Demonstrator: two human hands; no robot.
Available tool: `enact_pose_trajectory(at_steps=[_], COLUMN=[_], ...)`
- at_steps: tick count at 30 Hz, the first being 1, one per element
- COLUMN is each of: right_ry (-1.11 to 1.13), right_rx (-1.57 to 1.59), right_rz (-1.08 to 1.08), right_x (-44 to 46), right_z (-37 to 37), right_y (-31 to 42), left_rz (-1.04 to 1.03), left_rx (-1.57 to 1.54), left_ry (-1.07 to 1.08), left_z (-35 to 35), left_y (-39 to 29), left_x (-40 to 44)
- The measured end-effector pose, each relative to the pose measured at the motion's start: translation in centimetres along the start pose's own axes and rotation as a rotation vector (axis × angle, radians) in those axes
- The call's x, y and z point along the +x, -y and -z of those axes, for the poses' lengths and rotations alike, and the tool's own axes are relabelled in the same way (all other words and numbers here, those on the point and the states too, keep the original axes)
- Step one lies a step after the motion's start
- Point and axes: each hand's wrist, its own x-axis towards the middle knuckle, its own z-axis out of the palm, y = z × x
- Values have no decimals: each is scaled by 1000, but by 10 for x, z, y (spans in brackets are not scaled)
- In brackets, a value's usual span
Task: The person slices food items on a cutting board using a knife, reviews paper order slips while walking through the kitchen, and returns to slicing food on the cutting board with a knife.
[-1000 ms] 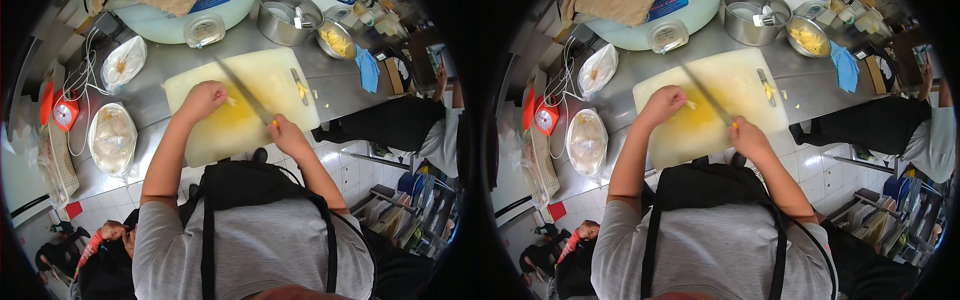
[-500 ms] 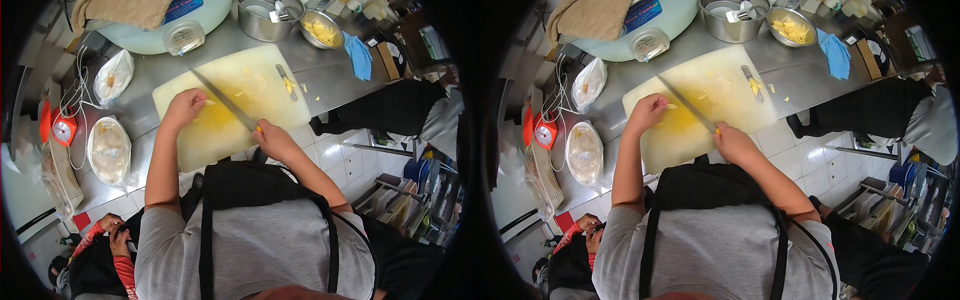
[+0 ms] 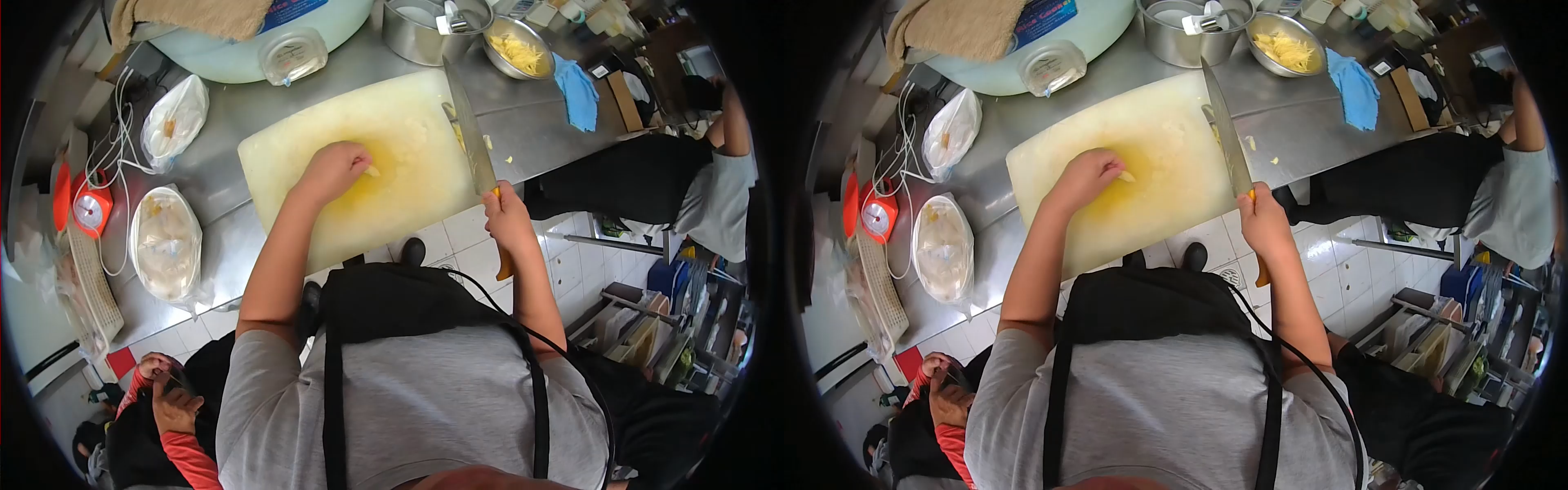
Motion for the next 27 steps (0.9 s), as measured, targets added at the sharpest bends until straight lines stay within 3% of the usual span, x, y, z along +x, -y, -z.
enact_pose_trajectory(at_steps=[3, 7, 10, 27], right_ry=[30, 179, 232, 312], right_rx=[13, -115, -204, -460], right_rz=[102, 179, 237, 140], right_x=[-14, -27, -32, -35], right_z=[-3, -20, -34, -47], right_y=[24, 50, 64, 110], left_rz=[-89, -122, -191, -212], left_rx=[39, 235, 261, 330], left_ry=[-122, -463, -546, -560], left_z=[-13, -20, -41, -71], left_y=[7, 12, 12, 4], left_x=[9, -3, -22, -38])
